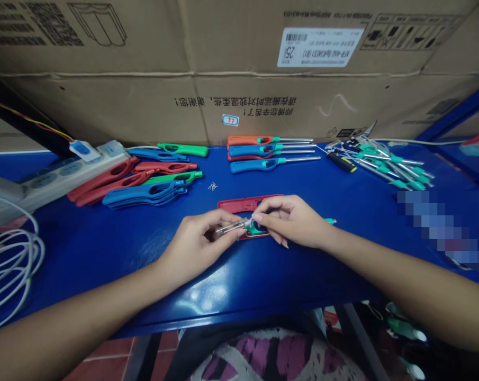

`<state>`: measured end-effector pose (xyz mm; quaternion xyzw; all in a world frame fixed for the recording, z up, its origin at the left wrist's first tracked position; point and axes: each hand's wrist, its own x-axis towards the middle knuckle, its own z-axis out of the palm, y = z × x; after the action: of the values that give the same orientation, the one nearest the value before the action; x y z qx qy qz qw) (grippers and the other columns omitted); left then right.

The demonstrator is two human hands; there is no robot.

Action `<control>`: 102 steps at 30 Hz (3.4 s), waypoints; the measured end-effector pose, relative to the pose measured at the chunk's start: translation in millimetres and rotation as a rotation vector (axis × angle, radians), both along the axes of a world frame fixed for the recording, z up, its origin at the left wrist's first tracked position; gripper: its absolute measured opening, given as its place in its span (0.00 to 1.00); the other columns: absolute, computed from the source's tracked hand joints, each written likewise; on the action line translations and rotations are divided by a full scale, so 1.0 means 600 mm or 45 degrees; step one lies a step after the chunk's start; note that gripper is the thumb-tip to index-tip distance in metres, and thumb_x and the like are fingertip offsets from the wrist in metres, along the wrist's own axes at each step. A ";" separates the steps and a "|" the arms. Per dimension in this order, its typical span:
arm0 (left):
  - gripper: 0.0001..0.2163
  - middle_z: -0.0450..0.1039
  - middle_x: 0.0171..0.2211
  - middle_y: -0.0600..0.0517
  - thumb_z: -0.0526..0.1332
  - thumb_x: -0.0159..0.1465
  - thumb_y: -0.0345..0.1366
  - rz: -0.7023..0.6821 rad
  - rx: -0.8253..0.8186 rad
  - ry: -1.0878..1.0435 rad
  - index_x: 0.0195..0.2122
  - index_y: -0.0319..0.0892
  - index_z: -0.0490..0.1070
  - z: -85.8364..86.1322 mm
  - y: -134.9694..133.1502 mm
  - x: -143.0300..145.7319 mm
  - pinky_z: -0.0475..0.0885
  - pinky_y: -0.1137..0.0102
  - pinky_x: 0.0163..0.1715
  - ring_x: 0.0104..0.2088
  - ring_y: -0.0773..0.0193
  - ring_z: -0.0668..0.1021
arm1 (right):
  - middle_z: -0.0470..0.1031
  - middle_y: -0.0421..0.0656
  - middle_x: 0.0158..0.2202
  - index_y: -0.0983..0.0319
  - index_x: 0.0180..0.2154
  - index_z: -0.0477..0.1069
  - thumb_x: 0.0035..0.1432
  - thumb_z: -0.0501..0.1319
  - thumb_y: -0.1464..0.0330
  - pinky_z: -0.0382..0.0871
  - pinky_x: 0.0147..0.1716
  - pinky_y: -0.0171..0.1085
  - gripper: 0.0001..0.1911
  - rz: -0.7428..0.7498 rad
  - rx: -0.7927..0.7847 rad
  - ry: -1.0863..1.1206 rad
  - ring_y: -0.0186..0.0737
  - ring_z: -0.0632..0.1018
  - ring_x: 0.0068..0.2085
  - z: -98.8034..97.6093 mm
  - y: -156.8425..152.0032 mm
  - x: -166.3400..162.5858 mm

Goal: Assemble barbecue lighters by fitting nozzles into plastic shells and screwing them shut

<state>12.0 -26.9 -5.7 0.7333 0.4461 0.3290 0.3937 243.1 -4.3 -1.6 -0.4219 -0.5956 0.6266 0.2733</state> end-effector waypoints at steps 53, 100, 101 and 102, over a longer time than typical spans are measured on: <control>0.10 0.77 0.38 0.50 0.61 0.71 0.38 -0.323 0.301 0.597 0.44 0.47 0.83 0.034 0.008 -0.033 0.73 0.70 0.38 0.36 0.62 0.79 | 0.75 0.39 0.26 0.64 0.42 0.76 0.64 0.61 0.65 0.61 0.17 0.29 0.10 0.074 0.531 -0.241 0.27 0.68 0.20 0.013 -0.013 0.007; 0.05 0.78 0.33 0.53 0.66 0.66 0.37 -0.239 0.179 0.365 0.37 0.43 0.82 0.026 0.018 -0.026 0.67 0.74 0.27 0.27 0.70 0.75 | 0.62 0.57 0.67 0.73 0.68 0.56 0.69 0.51 0.71 0.70 0.22 0.42 0.29 0.842 1.833 -1.282 0.43 0.83 0.34 0.013 -0.056 0.019; 0.05 0.77 0.32 0.53 0.66 0.66 0.36 -0.235 0.188 0.361 0.37 0.43 0.82 0.026 0.017 -0.026 0.67 0.75 0.26 0.27 0.70 0.75 | 0.61 0.57 0.67 0.73 0.69 0.56 0.69 0.51 0.71 0.70 0.23 0.42 0.29 0.843 1.832 -1.281 0.44 0.83 0.33 0.012 -0.057 0.018; 0.05 0.77 0.32 0.53 0.66 0.66 0.36 -0.233 0.195 0.358 0.37 0.42 0.82 0.025 0.017 -0.026 0.67 0.75 0.26 0.26 0.70 0.74 | 0.63 0.57 0.67 0.74 0.68 0.56 0.69 0.51 0.70 0.71 0.23 0.43 0.29 0.833 1.829 -1.266 0.44 0.83 0.33 0.013 -0.057 0.018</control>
<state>-3.5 -16.5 9.3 0.8374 0.4020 0.2191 0.2987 253.6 -38.5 6.2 -0.1826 -0.9782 -0.0988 -0.0077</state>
